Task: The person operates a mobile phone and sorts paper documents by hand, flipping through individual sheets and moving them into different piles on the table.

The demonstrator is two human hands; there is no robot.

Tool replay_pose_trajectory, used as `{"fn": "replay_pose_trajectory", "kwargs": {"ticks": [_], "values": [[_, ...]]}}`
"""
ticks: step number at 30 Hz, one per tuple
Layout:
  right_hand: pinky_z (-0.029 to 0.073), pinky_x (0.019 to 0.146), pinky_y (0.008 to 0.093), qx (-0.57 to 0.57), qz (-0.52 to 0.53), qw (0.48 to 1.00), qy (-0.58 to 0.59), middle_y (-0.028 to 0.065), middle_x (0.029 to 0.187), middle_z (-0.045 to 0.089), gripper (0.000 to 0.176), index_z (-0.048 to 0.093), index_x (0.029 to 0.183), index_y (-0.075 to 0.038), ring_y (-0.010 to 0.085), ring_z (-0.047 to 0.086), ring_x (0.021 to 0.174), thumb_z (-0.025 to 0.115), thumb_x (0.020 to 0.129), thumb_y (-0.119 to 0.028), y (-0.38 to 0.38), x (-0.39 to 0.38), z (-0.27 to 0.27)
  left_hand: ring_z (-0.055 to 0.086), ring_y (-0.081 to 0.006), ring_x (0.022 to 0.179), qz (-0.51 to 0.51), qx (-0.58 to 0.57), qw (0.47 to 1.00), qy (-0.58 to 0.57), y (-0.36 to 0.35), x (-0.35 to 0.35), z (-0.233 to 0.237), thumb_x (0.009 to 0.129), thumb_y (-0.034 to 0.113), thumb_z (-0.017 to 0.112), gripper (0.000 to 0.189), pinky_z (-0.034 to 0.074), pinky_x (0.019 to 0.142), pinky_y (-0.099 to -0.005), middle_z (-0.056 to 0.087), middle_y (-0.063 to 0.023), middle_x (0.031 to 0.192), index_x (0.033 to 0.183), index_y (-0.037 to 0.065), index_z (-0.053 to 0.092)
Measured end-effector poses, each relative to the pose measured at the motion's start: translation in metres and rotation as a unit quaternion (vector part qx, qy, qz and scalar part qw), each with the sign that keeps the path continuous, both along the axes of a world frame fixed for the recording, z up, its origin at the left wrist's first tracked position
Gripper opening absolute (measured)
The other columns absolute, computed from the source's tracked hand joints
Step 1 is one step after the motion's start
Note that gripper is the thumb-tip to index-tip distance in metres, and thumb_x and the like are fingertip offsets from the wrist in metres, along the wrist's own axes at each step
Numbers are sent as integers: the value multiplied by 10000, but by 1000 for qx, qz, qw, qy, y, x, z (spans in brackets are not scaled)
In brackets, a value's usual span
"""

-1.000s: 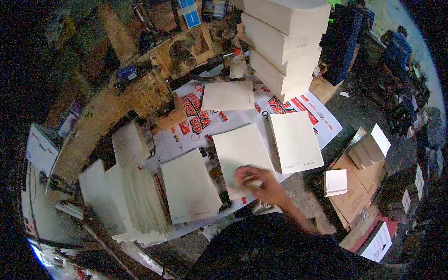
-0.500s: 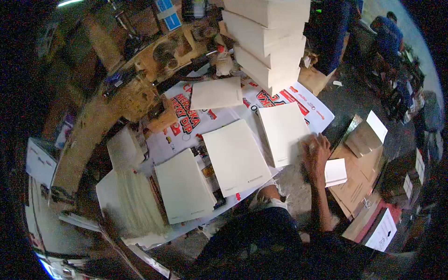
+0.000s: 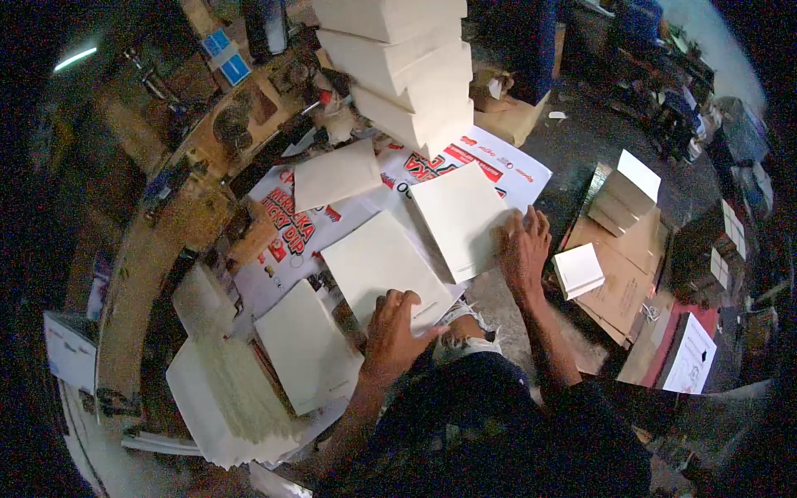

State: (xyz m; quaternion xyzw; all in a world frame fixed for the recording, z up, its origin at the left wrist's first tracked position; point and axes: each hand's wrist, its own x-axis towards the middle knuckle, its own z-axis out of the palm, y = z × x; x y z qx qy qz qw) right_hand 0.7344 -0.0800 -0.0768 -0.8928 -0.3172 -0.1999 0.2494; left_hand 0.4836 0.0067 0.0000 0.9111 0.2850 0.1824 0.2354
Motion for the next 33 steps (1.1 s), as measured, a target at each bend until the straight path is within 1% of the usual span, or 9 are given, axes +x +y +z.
{"fn": "replay_pose_trajectory", "kwargs": {"ticks": [5,8,10,13,18,20,23,30,33], "values": [[368,995,457,25,9,995,98,158,1272,551,364,654,1118,-84,342,461,1199,671,826,-301,-5,5,12,558,-353,1011,-4,-59,996,67,18,0,-8,776,229,738,296,447,877,-443,595,-160,993,955,41,595],[381,983,450,41,15,994,98,144,1240,573,328,675,1076,-81,334,477,1182,684,816,-281,-8,7,19,620,-337,909,-12,-31,998,-47,25,-8,-26,803,206,715,240,485,805,-414,636,-171,917,898,14,607],[373,980,459,91,21,993,76,130,1203,595,253,687,993,-70,327,488,1165,701,798,-230,-6,9,15,662,-311,738,16,-148,988,-31,30,-11,-32,814,205,711,229,510,677,-375,656,-173,775,845,-10,638],[450,850,406,90,53,994,15,113,1015,649,182,662,913,-38,278,578,977,694,822,-193,-1,10,23,651,-288,607,51,-113,988,-96,25,-13,-36,806,235,733,262,502,590,-350,639,-156,651,791,-16,659],[442,575,271,245,170,856,422,55,710,596,204,578,998,-27,121,549,668,618,917,-209,-8,20,37,634,-185,573,127,-166,976,-59,19,-17,5,750,297,800,341,487,557,-302,654,-138,655,760,-19,673],[470,635,280,236,200,831,463,72,815,613,281,561,1128,-37,122,576,764,615,922,-221,-13,31,26,628,-130,555,150,-149,977,-23,21,-21,6,749,310,807,349,480,535,-275,665,-126,648,775,-19,693],[484,699,278,283,156,795,513,94,943,617,357,559,1210,-41,145,591,854,622,916,-234,-14,24,32,594,-69,560,214,-263,917,-212,22,-32,-6,800,245,774,286,469,511,-260,666,-69,629,833,-31,708],[447,855,277,253,244,759,548,84,1068,640,372,538,1272,-51,149,583,930,576,928,-188,-5,-23,69,582,-144,603,272,-359,818,-356,9,-95,-3,795,245,773,352,485,549,-307,641,-87,784,997,3,616],[437,845,261,210,304,763,531,73,1036,656,374,524,1280,-46,125,576,935,565,927,-164,6,-46,69,515,-291,976,166,-119,975,-88,6,-121,45,693,277,832,560,450,816,-417,535,-137,1033,1102,40,531]]}}
